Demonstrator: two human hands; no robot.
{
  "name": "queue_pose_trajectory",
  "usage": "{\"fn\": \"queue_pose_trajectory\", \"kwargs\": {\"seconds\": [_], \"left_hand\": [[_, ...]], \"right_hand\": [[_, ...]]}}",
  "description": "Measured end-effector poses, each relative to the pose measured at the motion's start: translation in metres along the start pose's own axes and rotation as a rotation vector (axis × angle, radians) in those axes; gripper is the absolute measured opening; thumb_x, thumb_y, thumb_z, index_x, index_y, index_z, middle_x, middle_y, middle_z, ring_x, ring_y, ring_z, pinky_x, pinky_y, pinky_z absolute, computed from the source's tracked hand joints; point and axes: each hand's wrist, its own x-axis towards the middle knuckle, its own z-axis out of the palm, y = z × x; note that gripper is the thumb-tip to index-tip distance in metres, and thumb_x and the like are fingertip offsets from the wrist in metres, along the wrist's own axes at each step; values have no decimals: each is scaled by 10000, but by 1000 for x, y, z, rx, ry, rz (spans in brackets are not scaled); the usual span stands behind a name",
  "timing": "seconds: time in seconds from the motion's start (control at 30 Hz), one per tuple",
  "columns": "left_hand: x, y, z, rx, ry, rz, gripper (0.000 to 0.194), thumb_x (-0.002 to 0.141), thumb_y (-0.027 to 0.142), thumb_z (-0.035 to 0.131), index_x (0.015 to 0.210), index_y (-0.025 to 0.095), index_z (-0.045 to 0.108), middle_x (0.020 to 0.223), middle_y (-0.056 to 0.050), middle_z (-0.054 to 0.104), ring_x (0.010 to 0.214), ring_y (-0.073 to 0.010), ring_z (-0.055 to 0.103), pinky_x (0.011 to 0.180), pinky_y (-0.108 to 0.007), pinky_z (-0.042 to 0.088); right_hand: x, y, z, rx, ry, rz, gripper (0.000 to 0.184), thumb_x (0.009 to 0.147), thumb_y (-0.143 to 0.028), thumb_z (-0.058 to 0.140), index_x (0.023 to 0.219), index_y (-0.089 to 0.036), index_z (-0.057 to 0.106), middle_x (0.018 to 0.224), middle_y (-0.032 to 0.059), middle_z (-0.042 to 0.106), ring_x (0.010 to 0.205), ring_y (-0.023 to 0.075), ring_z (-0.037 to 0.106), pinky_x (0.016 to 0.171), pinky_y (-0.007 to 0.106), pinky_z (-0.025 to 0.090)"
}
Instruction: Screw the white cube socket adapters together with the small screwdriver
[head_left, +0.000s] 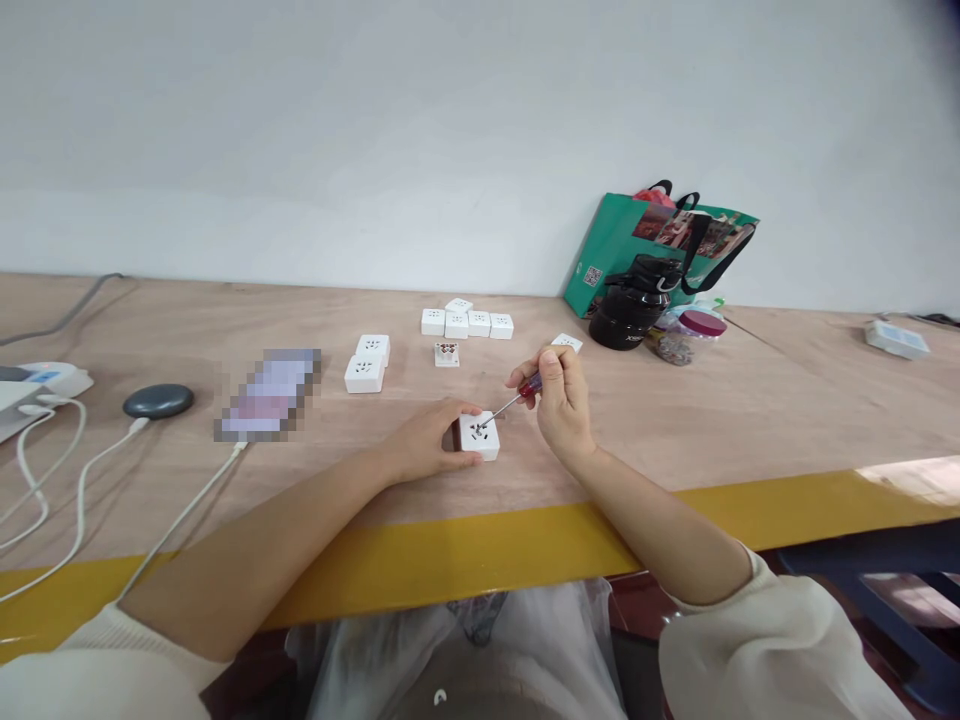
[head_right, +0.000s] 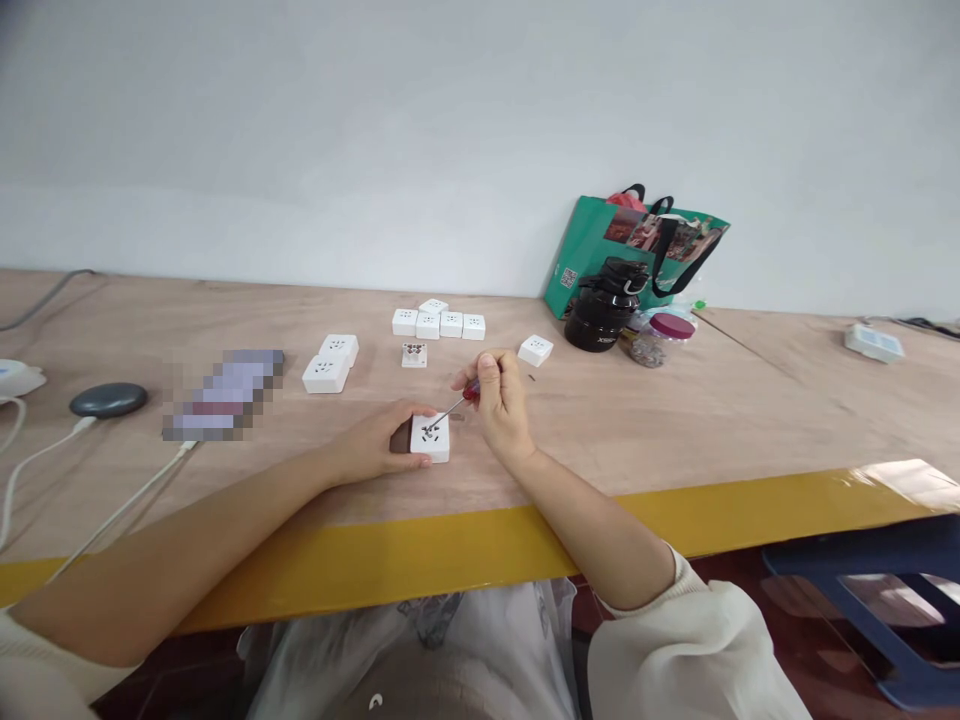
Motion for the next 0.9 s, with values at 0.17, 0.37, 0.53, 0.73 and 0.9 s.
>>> {"fn": "queue_pose_trajectory", "kwargs": {"seconds": [0.17,0.37,0.53,0.73,0.9], "left_hand": [[0,-2,1,-1,3,11,562,715,418,679,1212,243,486,1232,-47,558,1120,-279,524,941,-415,417],[0,-1,1,0,6,9,555,716,422,680,1207,243,492,1229,-49,560,1122,-282,521,942,-425,416],[0,-1,0,-3,6,10,561,712,433,682,1207,246,494,1229,-50,563,1121,-287,522,936,-427,418],[0,0,0,2,-7,-7,566,718,434,676,1214,238,485,1232,-54,559,1121,-282,522,928,-419,422],[0,0,-1,-4,-16,-14,567,719,439,675,1215,243,483,1244,-55,551,1129,-287,515,931,-425,420]], "right_hand": [[-3,-1,-1,-94,-46,-58,272,921,-454,397,781,-221,401,614,-52,562,484,71,457,460,223,373],[-3,-2,-2,-57,4,-84,255,934,-441,374,794,-228,387,593,-59,567,461,71,457,437,213,371],[-3,-4,-2,-58,-43,-101,250,935,-416,386,777,-223,401,601,-56,551,473,69,457,442,213,367],[-2,-3,-4,-111,-41,-114,256,935,-426,376,781,-223,402,588,-59,540,449,66,431,431,215,355],[-1,-3,-6,-170,-31,-132,256,937,-427,369,784,-224,405,594,-57,535,454,69,430,451,223,371]]}}
